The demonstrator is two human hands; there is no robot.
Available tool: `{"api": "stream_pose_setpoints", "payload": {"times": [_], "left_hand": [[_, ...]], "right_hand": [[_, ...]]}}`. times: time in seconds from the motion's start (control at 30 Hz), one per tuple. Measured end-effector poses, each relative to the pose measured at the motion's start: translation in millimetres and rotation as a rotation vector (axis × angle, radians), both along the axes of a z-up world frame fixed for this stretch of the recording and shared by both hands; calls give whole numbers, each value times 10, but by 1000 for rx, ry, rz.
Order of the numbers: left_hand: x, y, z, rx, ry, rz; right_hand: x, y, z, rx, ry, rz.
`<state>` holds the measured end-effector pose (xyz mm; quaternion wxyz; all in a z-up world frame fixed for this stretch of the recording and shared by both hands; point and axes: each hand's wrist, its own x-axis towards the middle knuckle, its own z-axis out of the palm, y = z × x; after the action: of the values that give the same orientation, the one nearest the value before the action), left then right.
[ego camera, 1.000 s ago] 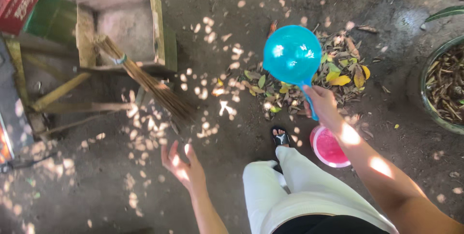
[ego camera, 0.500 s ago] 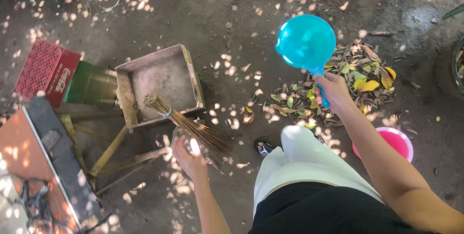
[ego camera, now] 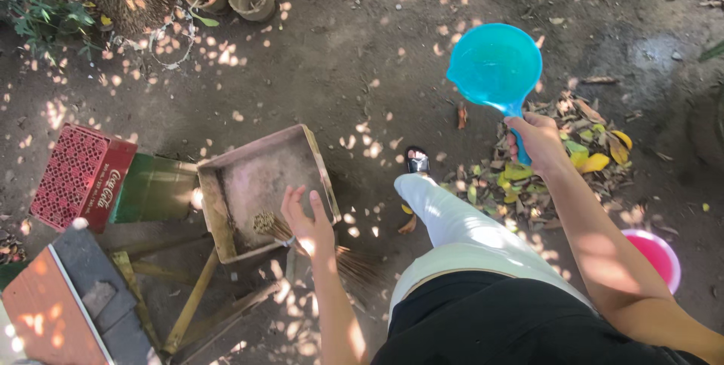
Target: The person uses a blue scoop to pour water from a pink bucket onto potted plants and foliage in an outdoor garden area.
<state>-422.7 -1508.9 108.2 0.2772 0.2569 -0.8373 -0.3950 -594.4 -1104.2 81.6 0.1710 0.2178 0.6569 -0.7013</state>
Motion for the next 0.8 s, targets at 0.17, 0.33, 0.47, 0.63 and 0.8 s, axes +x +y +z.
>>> {"api": "stream_pose_setpoints", "payload": {"times": [0.17,0.33,0.47,0.63,0.8], "left_hand": [[-1013,-403,-128,-20,-61,-19],[-2246,-647,-70,-152,-49,-58],[-3183,-757,22,-83,5,-26],[-3946,-889,19,-54,4,-53],[-4598,-1169,-236,-97,-27,-40]], "right_hand": [[-919,-266,-154,24,-80,-6],[-2060,-568,-75,74,-85,4],[-2703,-739,73,99,-69,17],[-3429,-942,252,50,-103,-39],[-4084,-1078,172,138,-85,-58]]}}
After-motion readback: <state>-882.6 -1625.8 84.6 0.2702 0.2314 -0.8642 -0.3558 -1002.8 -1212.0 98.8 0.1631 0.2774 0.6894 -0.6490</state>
